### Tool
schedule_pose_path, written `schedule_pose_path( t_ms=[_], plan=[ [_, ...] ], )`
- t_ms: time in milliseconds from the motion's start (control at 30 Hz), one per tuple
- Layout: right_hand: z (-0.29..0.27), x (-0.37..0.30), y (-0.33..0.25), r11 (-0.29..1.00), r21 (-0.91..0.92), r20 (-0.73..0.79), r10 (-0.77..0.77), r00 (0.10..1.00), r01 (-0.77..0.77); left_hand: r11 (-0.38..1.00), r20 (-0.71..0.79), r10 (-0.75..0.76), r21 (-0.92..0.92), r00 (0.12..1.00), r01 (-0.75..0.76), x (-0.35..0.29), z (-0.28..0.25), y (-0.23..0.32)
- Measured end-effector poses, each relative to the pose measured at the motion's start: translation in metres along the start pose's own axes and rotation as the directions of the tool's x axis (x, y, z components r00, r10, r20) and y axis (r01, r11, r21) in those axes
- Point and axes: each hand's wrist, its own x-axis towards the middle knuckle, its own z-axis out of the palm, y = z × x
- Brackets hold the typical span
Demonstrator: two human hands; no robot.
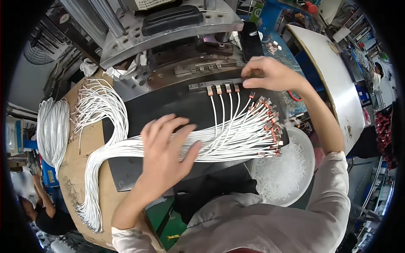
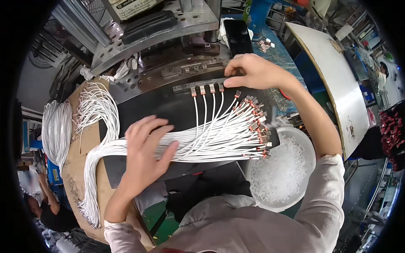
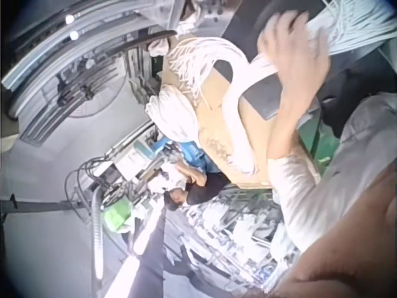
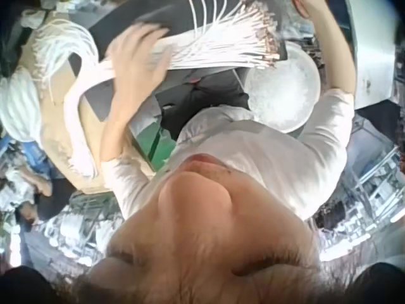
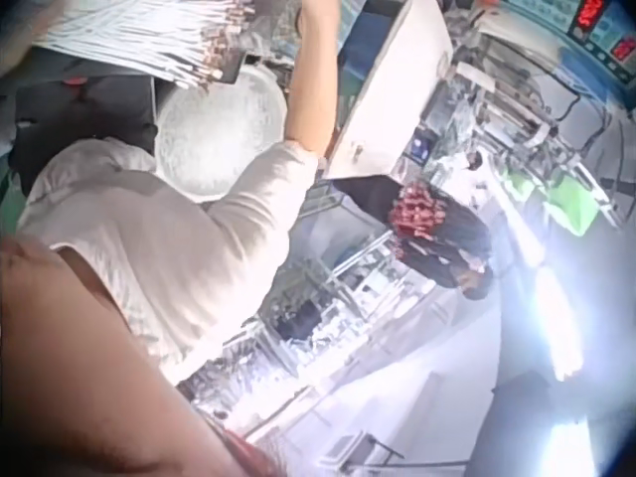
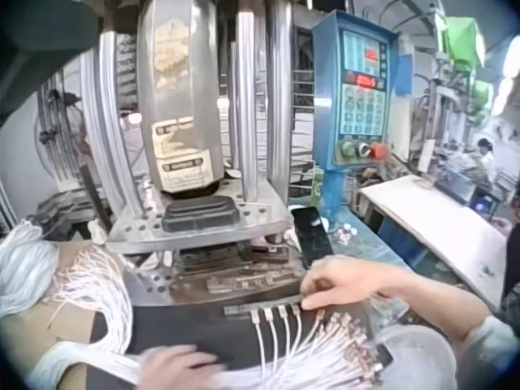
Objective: The person arranges bundles of cables on a table, fits the connector ends into a metal jig by hand, and inserts the jig into a molding machine to mold the cable ends.
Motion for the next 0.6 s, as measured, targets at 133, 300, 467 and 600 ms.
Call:
schedule_pose_path(
  t_ms=[133,300,467,600],
  plan=[
    [0.035,0.001,0.031,0.922,-0.347,-0.045,-0.196,0.980,0.169,0.991,0.067,0.093,-0.108,0.993,-0.086,0.050,0.057,0.021],
    [0.042,0.025,0.017,0.947,0.320,0.143,-0.084,0.986,0.034,0.993,0.061,0.115,-0.042,0.992,-0.112,0.071,0.088,0.013],
    [0.040,0.101,0.011,0.943,0.313,-0.177,-0.056,0.983,0.110,0.998,0.097,0.057,-0.044,0.994,-0.053,0.095,0.066,-0.003],
    [0.037,0.184,0.024,0.892,0.405,-0.367,-0.043,0.929,0.200,0.994,-0.107,0.075,0.093,0.991,-0.065,0.140,0.066,-0.055]
  ],
)
